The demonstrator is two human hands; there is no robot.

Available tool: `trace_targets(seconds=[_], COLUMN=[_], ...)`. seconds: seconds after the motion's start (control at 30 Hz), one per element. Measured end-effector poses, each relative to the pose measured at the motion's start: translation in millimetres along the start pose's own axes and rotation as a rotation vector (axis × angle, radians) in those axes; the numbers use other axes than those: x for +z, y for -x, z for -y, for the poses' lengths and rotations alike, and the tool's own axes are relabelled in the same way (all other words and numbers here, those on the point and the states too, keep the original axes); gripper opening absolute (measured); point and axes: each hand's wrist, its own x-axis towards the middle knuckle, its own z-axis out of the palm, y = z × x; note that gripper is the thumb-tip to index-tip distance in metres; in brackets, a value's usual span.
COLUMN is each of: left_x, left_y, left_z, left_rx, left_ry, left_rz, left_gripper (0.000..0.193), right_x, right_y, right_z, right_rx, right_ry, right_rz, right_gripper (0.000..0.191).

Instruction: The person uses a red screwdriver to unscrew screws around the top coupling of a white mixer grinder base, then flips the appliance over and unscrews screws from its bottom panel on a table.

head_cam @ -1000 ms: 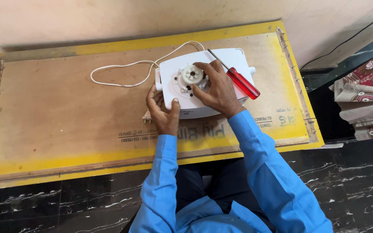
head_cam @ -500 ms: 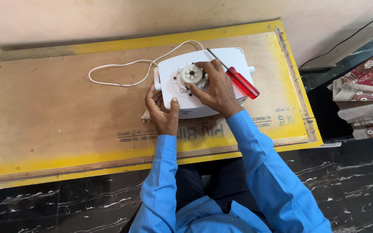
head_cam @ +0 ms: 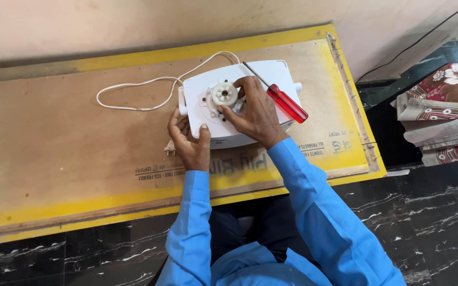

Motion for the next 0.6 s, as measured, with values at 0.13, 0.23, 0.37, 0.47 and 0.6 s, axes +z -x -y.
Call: trace_targets(seconds=[0.13, 0.23, 0.37, 0.47, 0.6], left_x=[-0.2, -1.0, -2.4, -4.3, -5.7], left_y=[-0.8, 0.1, 0.1, -0.7, -0.5], left_z=[3.9, 5.9, 7.8, 8.3, 9.4], left_rx=[0.008, 0.035, 0.022, 0.013, 0.024], left_ry=[-0.002, 0.001, 0.020, 0.007, 0.004], left_rz=[-0.002, 0.006, 0.003, 0.000, 0.005], left_gripper=[0.078, 0.077, 0.076, 0.076, 0.075], right_x=[-3.9, -3.5, 4.2, 5.3, 4.0], right_y=[0.9, 2.1, 0.1, 1.0, 3.7], right_z=[-1.6, -2.1, 0.2, 0.4, -0.7], right_rx=[-0.109, -0.090, -0.028, -0.048, -0.101], right_ry=[0.026, 0.041, 0.040, 0.038, 0.089], right_rz=[-0.006, 0.021, -0.009, -0.014, -0.003], right_gripper=[0.060, 0.058, 0.058, 0.062, 0.058])
